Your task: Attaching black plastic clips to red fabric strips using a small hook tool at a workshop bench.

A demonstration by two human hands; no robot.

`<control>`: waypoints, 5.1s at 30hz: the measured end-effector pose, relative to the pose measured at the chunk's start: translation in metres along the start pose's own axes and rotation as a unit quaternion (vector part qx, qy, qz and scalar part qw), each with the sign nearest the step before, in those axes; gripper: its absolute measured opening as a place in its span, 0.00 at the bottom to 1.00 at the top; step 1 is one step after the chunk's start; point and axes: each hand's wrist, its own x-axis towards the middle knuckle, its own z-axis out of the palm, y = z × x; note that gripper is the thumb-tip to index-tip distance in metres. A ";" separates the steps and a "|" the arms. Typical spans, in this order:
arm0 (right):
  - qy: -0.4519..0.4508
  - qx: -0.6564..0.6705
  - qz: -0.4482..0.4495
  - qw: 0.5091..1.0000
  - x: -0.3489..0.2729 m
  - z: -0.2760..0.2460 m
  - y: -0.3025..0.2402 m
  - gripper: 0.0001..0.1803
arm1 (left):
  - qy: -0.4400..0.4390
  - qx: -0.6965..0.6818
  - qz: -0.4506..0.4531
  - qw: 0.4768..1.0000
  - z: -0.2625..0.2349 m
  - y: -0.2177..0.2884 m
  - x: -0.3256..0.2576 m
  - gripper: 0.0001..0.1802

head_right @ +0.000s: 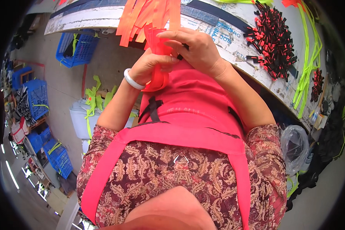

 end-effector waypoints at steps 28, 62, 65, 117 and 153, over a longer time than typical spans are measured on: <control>-0.053 0.196 0.203 0.958 -0.047 -0.023 -0.004 0.09 | 0.075 0.129 0.127 0.981 0.025 -0.005 -0.001 0.09; 0.018 0.358 0.396 0.846 -0.065 -0.011 0.028 0.17 | 0.034 0.138 0.016 0.990 0.019 -0.030 0.007 0.08; -0.019 0.408 0.417 0.812 -0.076 -0.019 0.040 0.22 | 0.042 0.112 0.025 0.992 0.020 -0.028 0.006 0.07; 0.115 0.089 0.222 0.964 -0.086 0.012 0.002 0.08 | 0.069 0.256 0.124 0.956 0.013 -0.047 0.007 0.08; 0.078 0.336 0.362 0.866 -0.068 -0.013 -0.008 0.08 | 0.039 0.297 0.214 0.930 0.023 -0.006 -0.002 0.07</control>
